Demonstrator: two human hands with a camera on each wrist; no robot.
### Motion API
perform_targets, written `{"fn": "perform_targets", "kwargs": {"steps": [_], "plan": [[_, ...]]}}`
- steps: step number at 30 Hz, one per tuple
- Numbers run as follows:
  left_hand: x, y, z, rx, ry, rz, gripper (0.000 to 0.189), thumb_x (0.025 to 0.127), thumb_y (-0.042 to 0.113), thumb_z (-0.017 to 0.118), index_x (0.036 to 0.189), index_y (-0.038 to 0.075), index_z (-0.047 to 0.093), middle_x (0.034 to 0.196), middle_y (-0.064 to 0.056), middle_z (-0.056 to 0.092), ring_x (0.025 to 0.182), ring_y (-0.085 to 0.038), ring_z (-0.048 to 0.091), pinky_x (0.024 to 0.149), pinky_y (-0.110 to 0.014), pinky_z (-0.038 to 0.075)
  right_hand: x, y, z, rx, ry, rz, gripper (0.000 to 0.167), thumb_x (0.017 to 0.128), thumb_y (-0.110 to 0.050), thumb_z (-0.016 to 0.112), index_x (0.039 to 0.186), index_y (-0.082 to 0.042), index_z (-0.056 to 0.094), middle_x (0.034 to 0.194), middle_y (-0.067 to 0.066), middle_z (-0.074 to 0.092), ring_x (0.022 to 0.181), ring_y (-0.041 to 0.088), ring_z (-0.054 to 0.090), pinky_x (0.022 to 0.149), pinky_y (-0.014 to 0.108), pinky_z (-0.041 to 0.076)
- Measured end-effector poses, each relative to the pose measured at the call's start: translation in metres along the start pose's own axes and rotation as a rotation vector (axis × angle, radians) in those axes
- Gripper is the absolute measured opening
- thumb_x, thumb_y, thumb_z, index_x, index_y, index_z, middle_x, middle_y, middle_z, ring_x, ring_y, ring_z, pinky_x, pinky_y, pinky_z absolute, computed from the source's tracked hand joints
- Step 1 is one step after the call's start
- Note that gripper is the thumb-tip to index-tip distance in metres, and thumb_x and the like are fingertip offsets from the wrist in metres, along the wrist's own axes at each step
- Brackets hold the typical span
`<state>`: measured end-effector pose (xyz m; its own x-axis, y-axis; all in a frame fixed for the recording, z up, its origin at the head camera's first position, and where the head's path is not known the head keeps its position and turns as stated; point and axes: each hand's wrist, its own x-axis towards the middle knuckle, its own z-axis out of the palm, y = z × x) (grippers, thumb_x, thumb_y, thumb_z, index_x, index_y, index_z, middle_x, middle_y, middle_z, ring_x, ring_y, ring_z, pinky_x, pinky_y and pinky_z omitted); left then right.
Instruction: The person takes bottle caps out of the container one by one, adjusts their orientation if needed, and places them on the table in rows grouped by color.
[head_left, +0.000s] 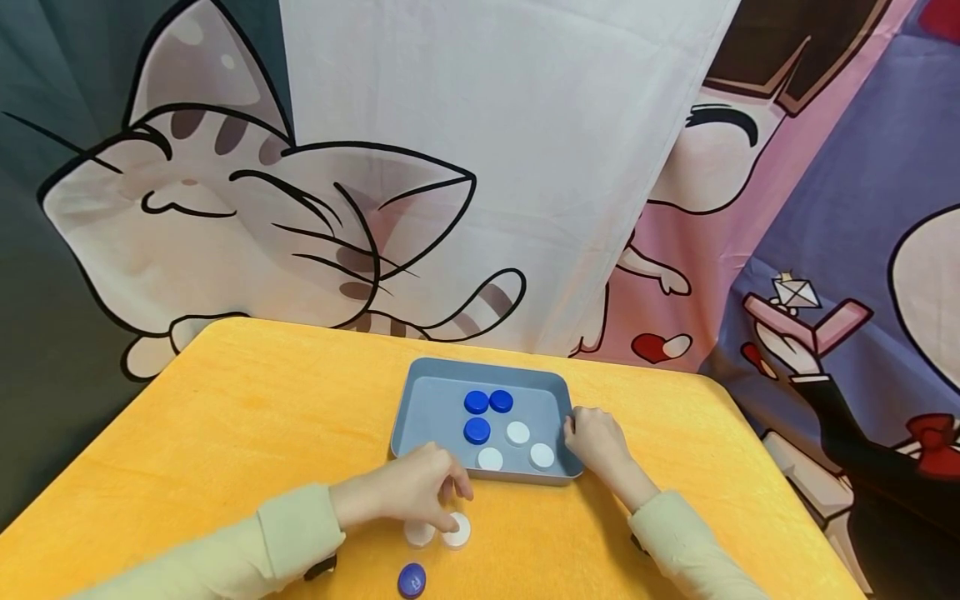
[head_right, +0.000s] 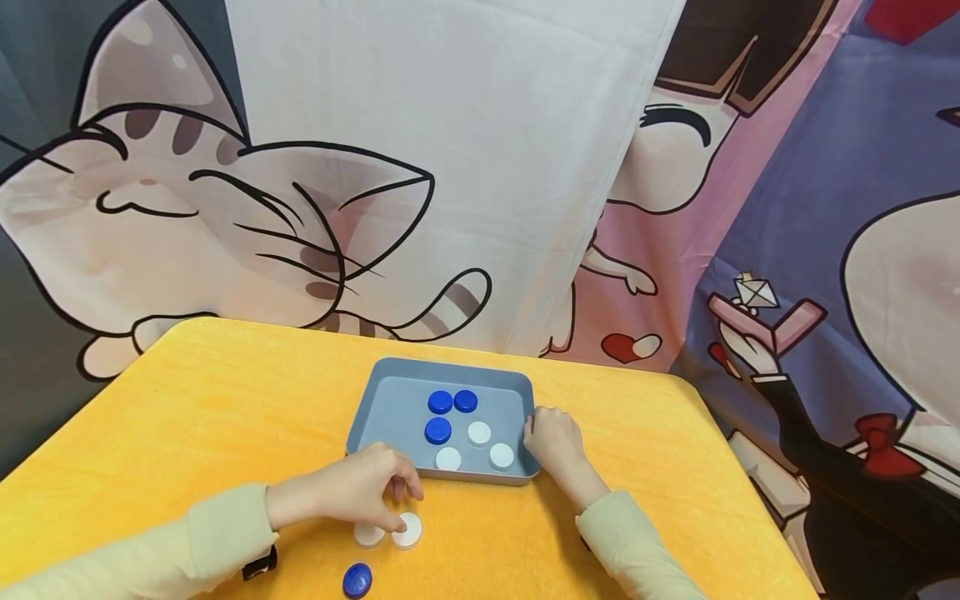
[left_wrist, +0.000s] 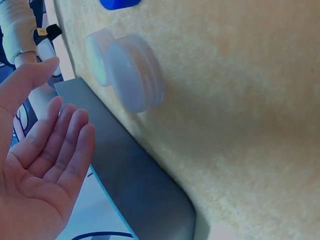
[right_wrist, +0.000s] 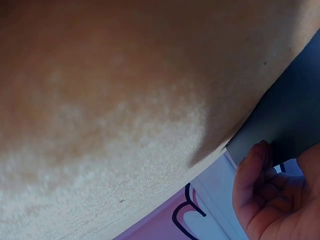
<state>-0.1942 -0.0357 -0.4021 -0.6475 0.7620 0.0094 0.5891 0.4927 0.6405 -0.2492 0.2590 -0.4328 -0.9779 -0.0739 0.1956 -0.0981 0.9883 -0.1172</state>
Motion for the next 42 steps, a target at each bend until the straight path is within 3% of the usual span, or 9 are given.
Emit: {"fn": "perform_targets", "kwargs": {"steps": [14, 21, 30, 42], "plan": [[0.014, 0.001, -0.017, -0.053, 0.089, 0.068, 0.025, 0.069, 0.013, 0.085, 0.089, 0.006, 0.073, 0.08, -0.005, 0.071, 0.067, -0.007, 0.059, 0.062, -0.013, 0.048, 0.0, -0.001, 0.0, -0.003, -0.013, 0.01, 0.025, 0.089, -0.014, 0.062, 0.068, -0.001, 0.06, 0.052, 0.005, 0.048, 0.047, 0.017, 0.046, 0.046, 0.028, 0.038], [0.023, -0.004, -0.022, -0.073, 0.147, 0.076, 0.027, 0.069, 0.017, 0.086, 0.091, 0.006, 0.074, 0.088, -0.005, 0.073, 0.072, -0.007, 0.061, 0.067, -0.015, 0.05, 0.0, 0.0, 0.0, -0.004, -0.006, 0.005, 0.025, 0.089, -0.014, 0.062, 0.067, -0.002, 0.059, 0.052, 0.005, 0.048, 0.047, 0.017, 0.046, 0.046, 0.028, 0.038], [0.037, -0.01, -0.029, -0.127, 0.178, 0.03, 0.028, 0.069, 0.017, 0.085, 0.092, 0.006, 0.075, 0.09, -0.009, 0.074, 0.073, -0.014, 0.065, 0.066, -0.014, 0.051, 0.0, 0.0, -0.001, 0.002, -0.009, 0.009, 0.025, 0.088, -0.014, 0.062, 0.066, -0.003, 0.058, 0.052, 0.005, 0.048, 0.047, 0.017, 0.046, 0.046, 0.029, 0.038], [0.056, -0.017, -0.042, -0.073, 0.198, 0.002, 0.028, 0.069, 0.017, 0.085, 0.093, 0.005, 0.074, 0.091, -0.01, 0.074, 0.068, -0.004, 0.06, 0.062, -0.014, 0.051, 0.001, 0.002, 0.001, 0.011, 0.0, -0.003, 0.025, 0.089, -0.014, 0.062, 0.066, -0.002, 0.059, 0.052, 0.005, 0.048, 0.046, 0.017, 0.046, 0.046, 0.028, 0.038]]}}
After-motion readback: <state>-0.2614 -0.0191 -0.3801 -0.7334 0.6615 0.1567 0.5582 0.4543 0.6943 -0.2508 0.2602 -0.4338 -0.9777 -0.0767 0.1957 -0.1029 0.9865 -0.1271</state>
